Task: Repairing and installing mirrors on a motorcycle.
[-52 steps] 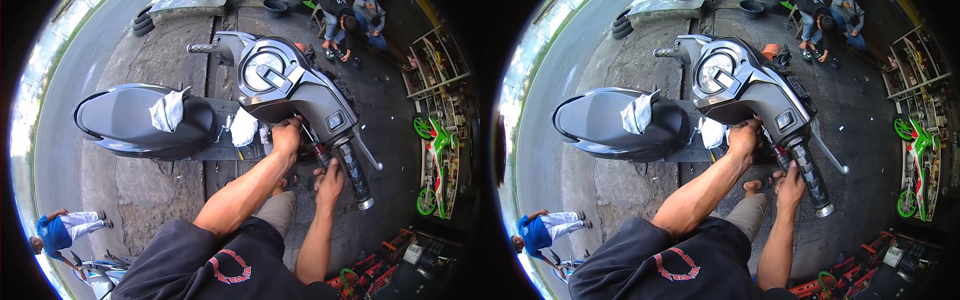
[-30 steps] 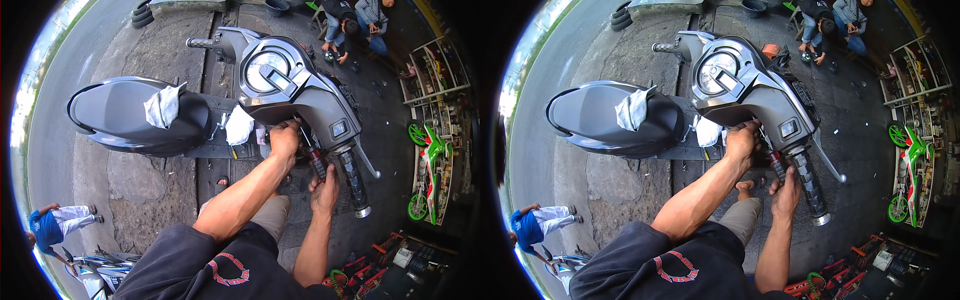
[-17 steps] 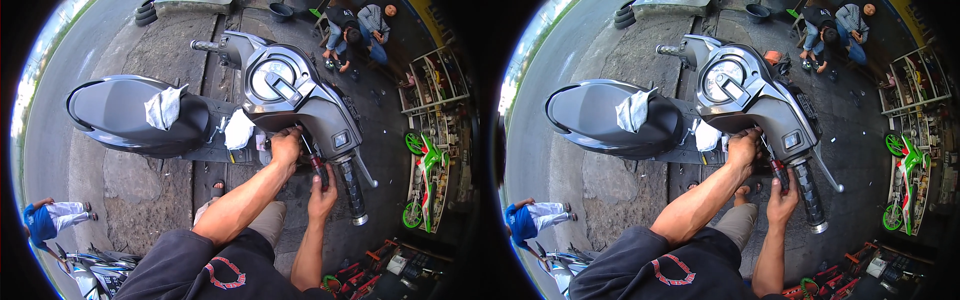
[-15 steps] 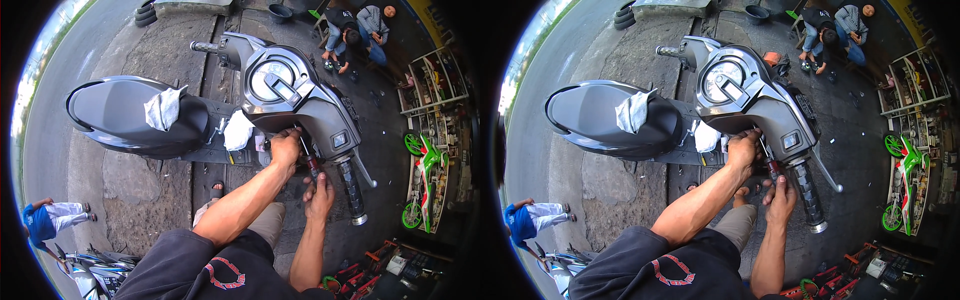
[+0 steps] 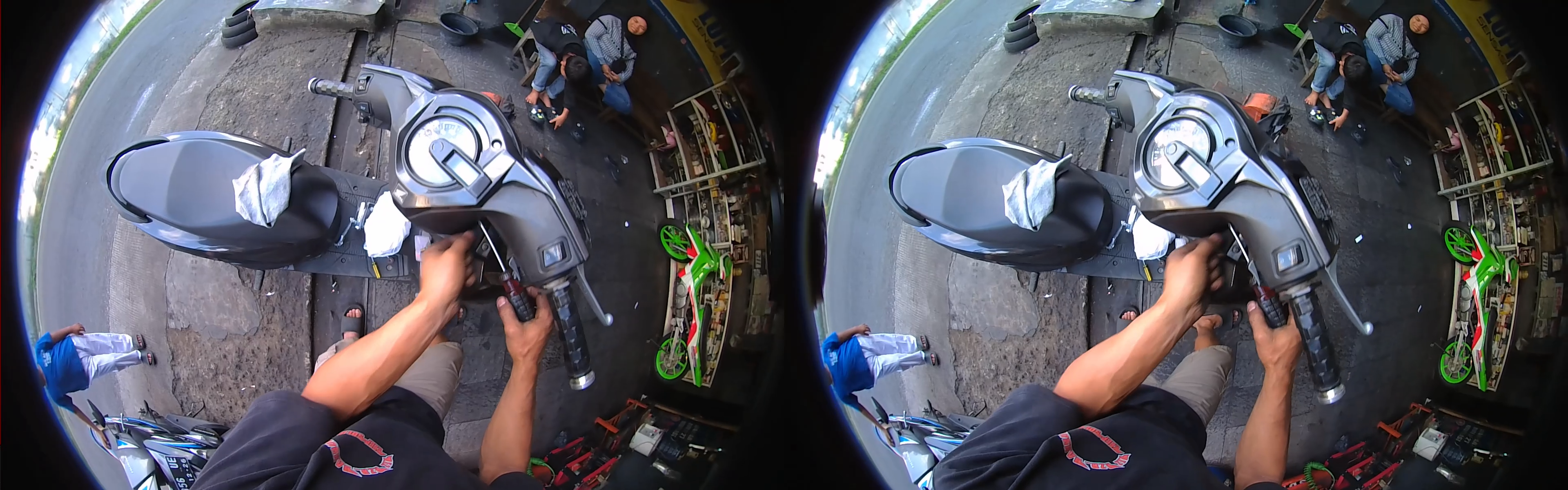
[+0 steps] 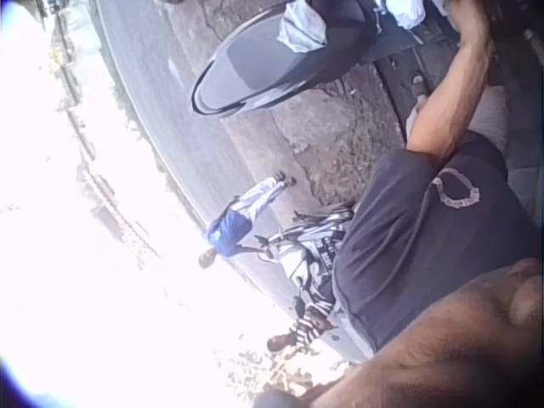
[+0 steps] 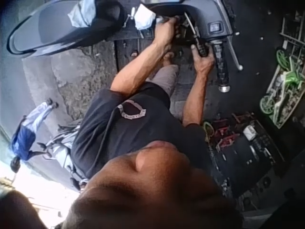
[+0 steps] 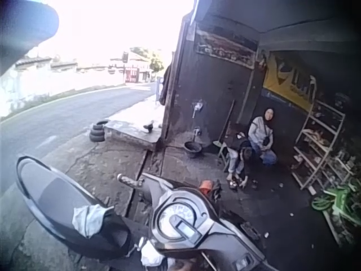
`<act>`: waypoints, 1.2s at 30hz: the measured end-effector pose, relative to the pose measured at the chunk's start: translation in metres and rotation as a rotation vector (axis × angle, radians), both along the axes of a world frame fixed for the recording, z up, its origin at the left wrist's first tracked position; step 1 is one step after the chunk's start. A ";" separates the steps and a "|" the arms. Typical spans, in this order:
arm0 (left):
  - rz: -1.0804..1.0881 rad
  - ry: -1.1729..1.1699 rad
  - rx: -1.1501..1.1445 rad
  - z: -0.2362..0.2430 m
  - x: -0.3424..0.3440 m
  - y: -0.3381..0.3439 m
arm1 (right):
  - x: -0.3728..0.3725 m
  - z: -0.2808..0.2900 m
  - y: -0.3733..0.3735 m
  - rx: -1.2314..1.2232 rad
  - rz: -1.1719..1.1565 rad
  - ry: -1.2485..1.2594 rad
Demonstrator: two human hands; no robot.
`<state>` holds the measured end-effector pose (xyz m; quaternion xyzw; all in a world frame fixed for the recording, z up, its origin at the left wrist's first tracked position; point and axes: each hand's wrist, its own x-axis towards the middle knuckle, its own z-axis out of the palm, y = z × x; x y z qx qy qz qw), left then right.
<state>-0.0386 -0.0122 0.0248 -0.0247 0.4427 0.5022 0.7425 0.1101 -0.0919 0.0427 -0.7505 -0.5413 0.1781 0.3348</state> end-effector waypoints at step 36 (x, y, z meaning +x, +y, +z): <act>-1.097 1.016 1.673 0.121 0.047 -0.149 | -0.003 -0.059 -0.219 -0.300 0.455 0.305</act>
